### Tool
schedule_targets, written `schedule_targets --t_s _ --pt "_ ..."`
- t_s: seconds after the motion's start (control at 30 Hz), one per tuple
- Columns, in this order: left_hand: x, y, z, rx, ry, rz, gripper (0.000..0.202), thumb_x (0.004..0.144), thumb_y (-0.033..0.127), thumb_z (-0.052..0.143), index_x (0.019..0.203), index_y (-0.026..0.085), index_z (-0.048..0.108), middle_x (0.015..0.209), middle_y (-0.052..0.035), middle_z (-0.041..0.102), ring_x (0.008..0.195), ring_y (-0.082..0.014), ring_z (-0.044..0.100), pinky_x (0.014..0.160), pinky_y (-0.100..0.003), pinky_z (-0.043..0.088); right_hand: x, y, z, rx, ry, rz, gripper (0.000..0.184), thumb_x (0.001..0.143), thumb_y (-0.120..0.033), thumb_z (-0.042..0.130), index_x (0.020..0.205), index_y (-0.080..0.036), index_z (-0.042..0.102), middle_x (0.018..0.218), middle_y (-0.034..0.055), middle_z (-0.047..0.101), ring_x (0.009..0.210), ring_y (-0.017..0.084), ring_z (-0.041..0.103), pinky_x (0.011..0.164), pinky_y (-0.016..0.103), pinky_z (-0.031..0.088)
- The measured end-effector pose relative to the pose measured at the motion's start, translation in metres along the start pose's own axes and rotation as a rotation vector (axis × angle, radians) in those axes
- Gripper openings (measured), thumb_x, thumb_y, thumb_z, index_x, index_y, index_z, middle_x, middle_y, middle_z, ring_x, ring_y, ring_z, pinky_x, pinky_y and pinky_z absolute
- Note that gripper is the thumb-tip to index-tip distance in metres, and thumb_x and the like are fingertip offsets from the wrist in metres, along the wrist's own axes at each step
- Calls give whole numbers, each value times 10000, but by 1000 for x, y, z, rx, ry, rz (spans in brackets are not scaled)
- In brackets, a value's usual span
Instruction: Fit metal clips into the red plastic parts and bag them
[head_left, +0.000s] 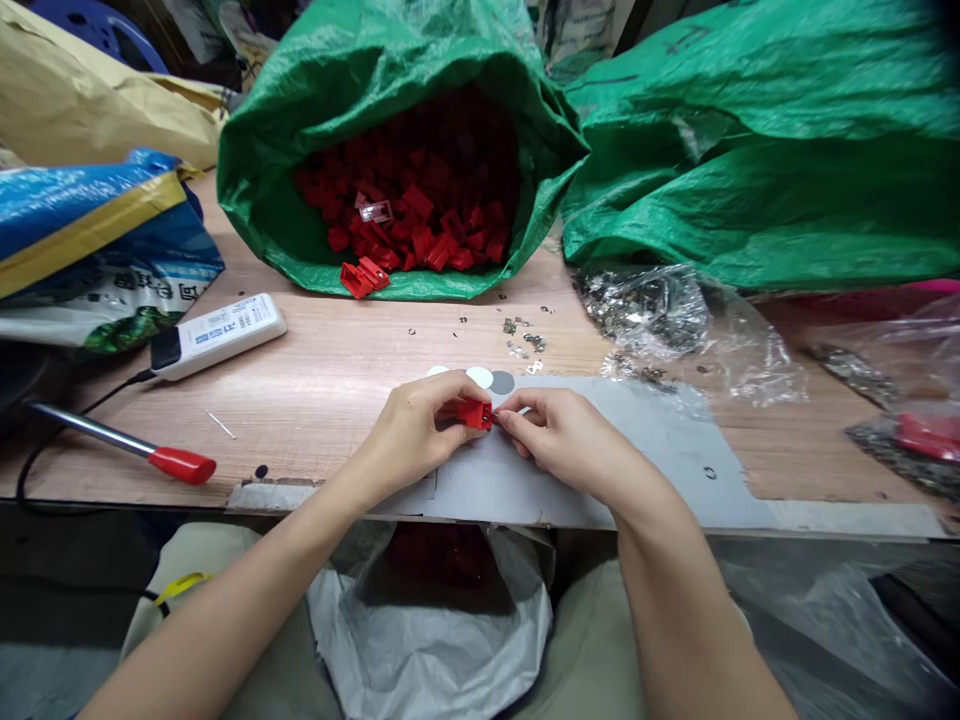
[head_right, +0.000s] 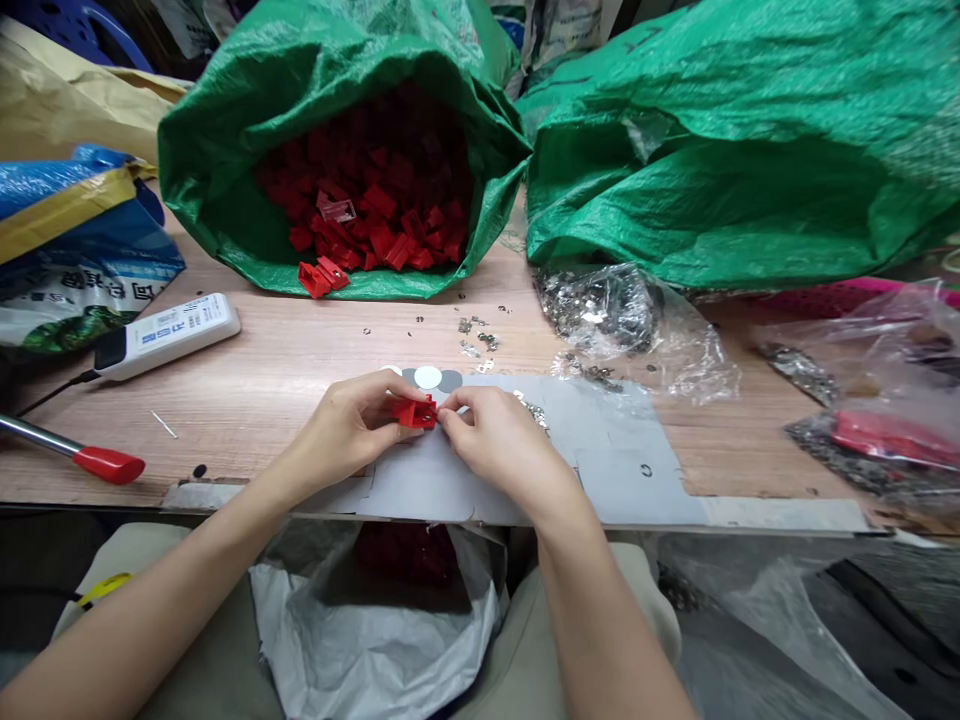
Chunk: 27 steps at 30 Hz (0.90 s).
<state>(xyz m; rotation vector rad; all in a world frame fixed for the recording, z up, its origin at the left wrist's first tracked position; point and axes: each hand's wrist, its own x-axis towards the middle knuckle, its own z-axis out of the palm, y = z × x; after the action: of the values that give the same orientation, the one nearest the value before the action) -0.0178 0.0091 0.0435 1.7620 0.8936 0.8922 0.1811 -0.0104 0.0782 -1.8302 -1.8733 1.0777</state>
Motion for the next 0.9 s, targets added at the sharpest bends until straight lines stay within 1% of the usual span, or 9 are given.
schedule_targets --t_s 0.27,0.33,0.43,0.5,0.6,0.7,0.77,0.83,0.9 --pt "1 2 1 19 2 7 252 804 68 669 1018 200 688 1002 -33 724 916 -174 718 849 -296 584 -2 -8 2 -53 20 1 187 913 -283 540 811 -201 674 622 19 643 532 149 538 541 261 361" --pt "0 3 1 -32 -4 -23 231 810 93 684 1017 194 679 1000 -38 726 930 -180 725 863 -307 587 -2 -4 1 14 -5 -18 205 925 -313 534 828 -194 671 618 15 634 530 143 534 530 254 363" --pt "1 3 1 -148 19 -109 212 799 170 746 983 177 640 985 -48 728 935 -194 735 857 -320 596 -3 6 -5 209 -96 -45 266 947 -390 520 890 -177 670 606 -6 591 498 117 485 487 237 344" --pt "2 4 0 -251 100 -173 300 751 205 810 968 175 605 994 -41 716 893 -182 740 823 -300 601 -5 11 -11 345 -111 -73 301 953 -431 526 986 -165 664 627 -22 565 464 95 435 454 230 320" --pt "5 6 -6 -555 232 -264 412 747 253 832 1055 199 564 1010 -25 703 856 -158 741 799 -284 608 -8 10 -14 449 -26 -180 337 958 -459 549 1105 -169 638 736 -6 598 471 85 466 460 236 362" --pt "8 10 -13 -898 222 -365 339 826 337 771 1037 203 543 1014 -39 719 850 -155 744 805 -291 619 -9 3 -7 429 50 -289 294 964 -419 576 1138 -190 636 802 11 622 519 96 528 497 243 417" --pt "8 13 -16 -999 189 -418 287 858 375 733 978 194 546 1025 -50 722 806 -139 739 789 -275 622 -8 -3 0 420 72 -311 292 966 -395 588 1182 -204 634 783 2 614 507 93 512 485 239 414" --pt "6 16 -16 -973 167 -413 289 861 390 726 966 190 544 1025 -59 721 793 -142 736 788 -286 629 -7 -7 6 454 87 -310 314 966 -402 594 1209 -208 635 767 -3 606 488 89 496 471 238 409" --pt "3 18 -14 -822 190 -308 331 833 365 760 1004 192 536 1046 -64 714 841 -167 740 799 -318 636 -6 -8 8 529 110 -296 331 955 -429 608 1193 -202 645 759 -6 601 471 85 495 456 236 403"
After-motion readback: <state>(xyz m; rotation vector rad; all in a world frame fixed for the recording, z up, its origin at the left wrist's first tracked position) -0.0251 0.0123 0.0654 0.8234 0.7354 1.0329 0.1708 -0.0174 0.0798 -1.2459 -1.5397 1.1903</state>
